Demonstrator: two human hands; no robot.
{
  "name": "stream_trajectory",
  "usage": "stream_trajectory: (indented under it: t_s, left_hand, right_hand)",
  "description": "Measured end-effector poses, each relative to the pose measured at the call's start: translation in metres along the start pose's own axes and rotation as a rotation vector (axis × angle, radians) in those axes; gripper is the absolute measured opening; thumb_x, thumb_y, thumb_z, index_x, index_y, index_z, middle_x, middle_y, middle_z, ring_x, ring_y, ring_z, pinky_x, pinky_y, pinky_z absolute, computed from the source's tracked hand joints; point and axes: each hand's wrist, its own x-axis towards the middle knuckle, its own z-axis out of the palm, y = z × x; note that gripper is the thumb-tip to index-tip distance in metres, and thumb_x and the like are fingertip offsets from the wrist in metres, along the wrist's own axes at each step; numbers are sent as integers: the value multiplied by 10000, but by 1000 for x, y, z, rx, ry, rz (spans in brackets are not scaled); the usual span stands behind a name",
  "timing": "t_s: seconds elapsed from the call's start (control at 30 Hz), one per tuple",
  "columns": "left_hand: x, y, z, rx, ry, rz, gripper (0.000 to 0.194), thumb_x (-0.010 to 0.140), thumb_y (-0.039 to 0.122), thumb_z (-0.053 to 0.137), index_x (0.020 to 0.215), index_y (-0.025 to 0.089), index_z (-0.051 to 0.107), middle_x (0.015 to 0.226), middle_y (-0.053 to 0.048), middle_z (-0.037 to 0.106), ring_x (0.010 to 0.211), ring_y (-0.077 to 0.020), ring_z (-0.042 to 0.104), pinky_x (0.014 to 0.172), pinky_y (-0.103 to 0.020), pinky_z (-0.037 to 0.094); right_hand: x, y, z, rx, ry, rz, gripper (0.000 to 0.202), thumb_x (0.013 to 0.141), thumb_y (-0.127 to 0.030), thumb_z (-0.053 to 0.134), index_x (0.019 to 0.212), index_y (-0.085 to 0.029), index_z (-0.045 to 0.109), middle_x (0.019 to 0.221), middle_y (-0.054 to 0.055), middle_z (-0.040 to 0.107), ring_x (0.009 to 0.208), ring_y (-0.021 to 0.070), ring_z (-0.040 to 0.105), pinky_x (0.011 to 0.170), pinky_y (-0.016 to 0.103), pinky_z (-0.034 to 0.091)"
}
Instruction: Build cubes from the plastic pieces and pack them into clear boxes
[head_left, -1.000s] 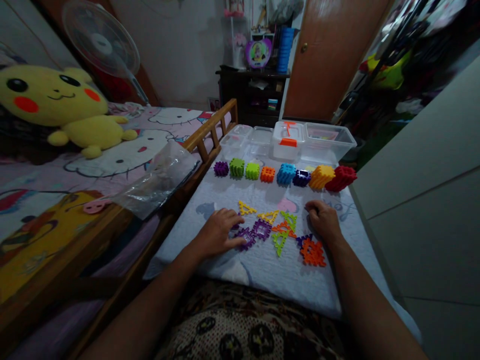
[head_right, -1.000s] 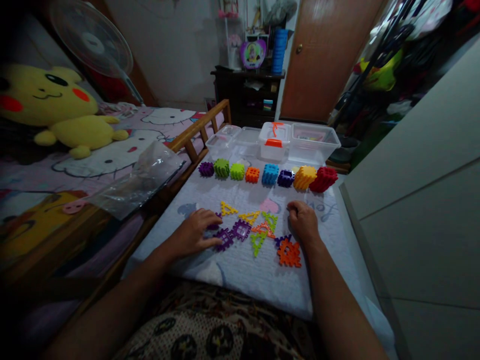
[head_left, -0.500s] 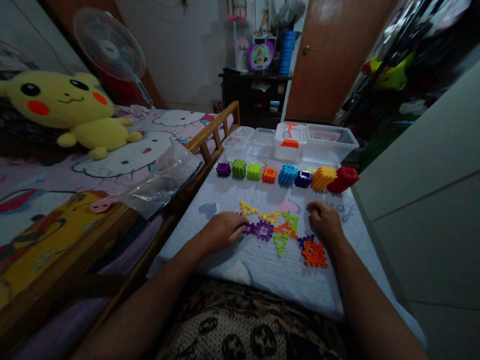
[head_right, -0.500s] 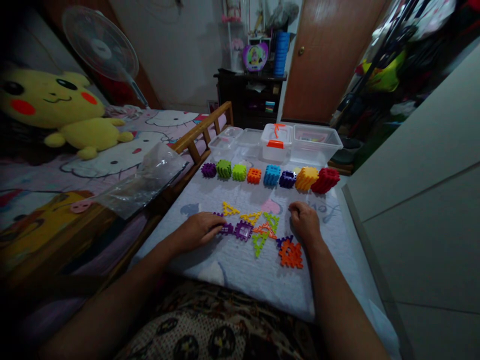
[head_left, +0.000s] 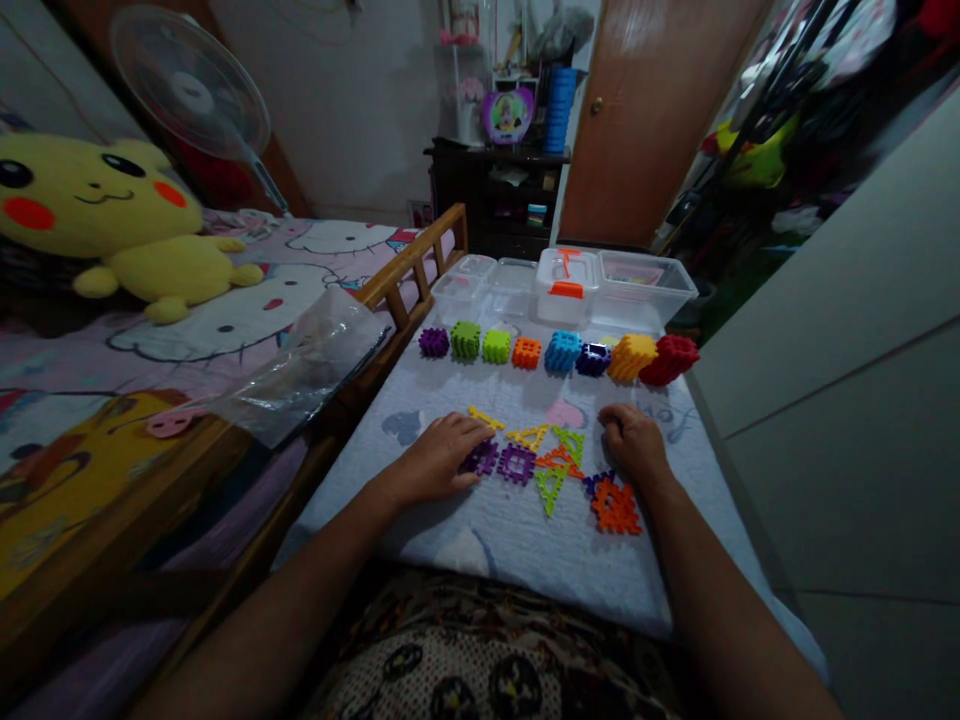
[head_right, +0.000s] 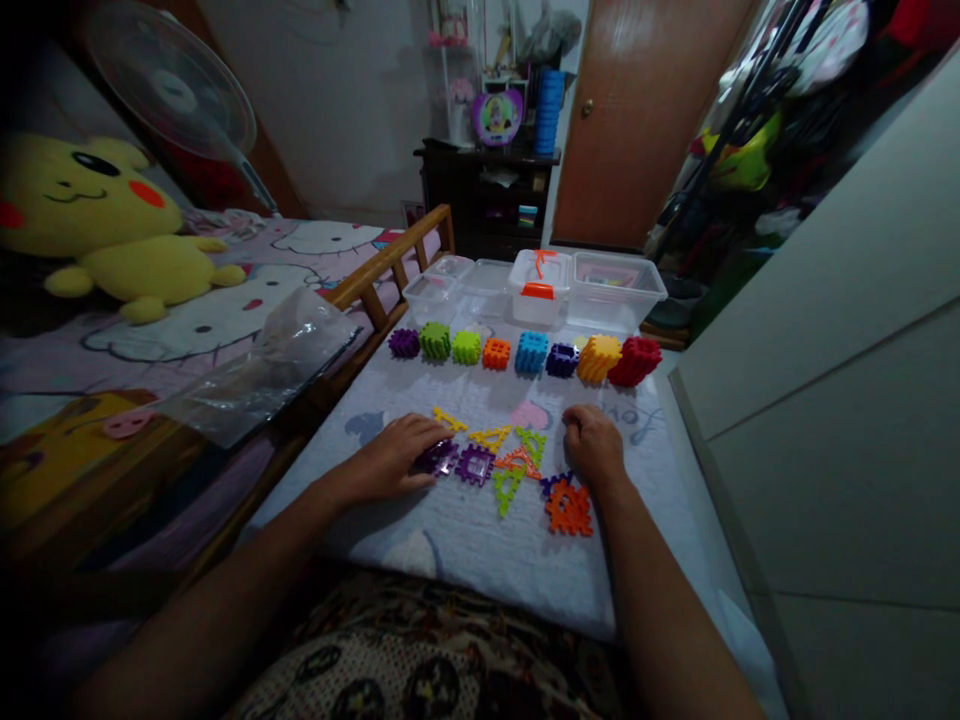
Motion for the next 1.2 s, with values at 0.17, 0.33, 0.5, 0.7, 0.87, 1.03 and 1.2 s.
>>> stream_trajectory:
  t_s: [0.17,0.33,0.5,0.7,0.87,1.03,1.2]
  left_hand:
    - [2,-3,3,48,-33,16,564,761,197,703,1296,231,530,1313,-87,605,1217,-289,501,1057,-447,400]
    - [9,-2,3,76,-50,3,483,744,215,690,1216,219,584,1237,-98,614,1158,-288,521,1009,-436,426]
    - [17,2,-3,55,-66,8,337,721,218,671,1056,208,633,1123,-95,621,1082,-281,532,959,-416,437]
    - [14,-2,-6,33,-18,-9,405,698,254,708,1079,219,575,1131,-70,603,1063,-267,519,951,-395,436]
    - [-4,-18,-23,-25,42,-73,455,727,341,766,1113,219,556,1141,-63,603,1097,-270,519,990,-399,421]
    - [-21,-40,-34,-48,72,-129,533,721,375,800,1171,213,565,1166,-71,592,1152,-278,514,1037,-410,402]
    - [-20,-39,-31,-18,28,-185,541,706,325,813,1182,213,583,1170,-69,584,1154,-272,511,1039,-394,407]
  right_hand:
    - [0,-12,-5,-150,-98,-30,208,833,-158,483,877,-184,685,901,95,651,837,228,602,737,318,448]
    - [-6,-11,-21,-178,-235,-156,207,849,-141,525,955,-188,696,952,99,660,883,224,599,819,322,450]
    - [-29,-1,-30,-167,-190,-210,275,914,-184,493,1102,-201,693,1187,121,684,1045,263,608,924,394,452]
    - [-45,8,-21,-140,-100,-174,307,946,-222,459,1155,-223,684,1281,108,666,1156,278,590,984,447,439]
    - [-47,9,-25,10,-34,-167,242,907,-205,477,991,-216,704,1134,103,706,1070,265,616,973,448,455]
    - [-53,14,-34,59,28,-77,177,830,-164,469,828,-217,639,873,73,682,843,224,637,801,350,502]
    - [-51,17,-32,-75,78,-60,148,810,-170,480,797,-220,619,848,74,657,826,232,611,780,357,478]
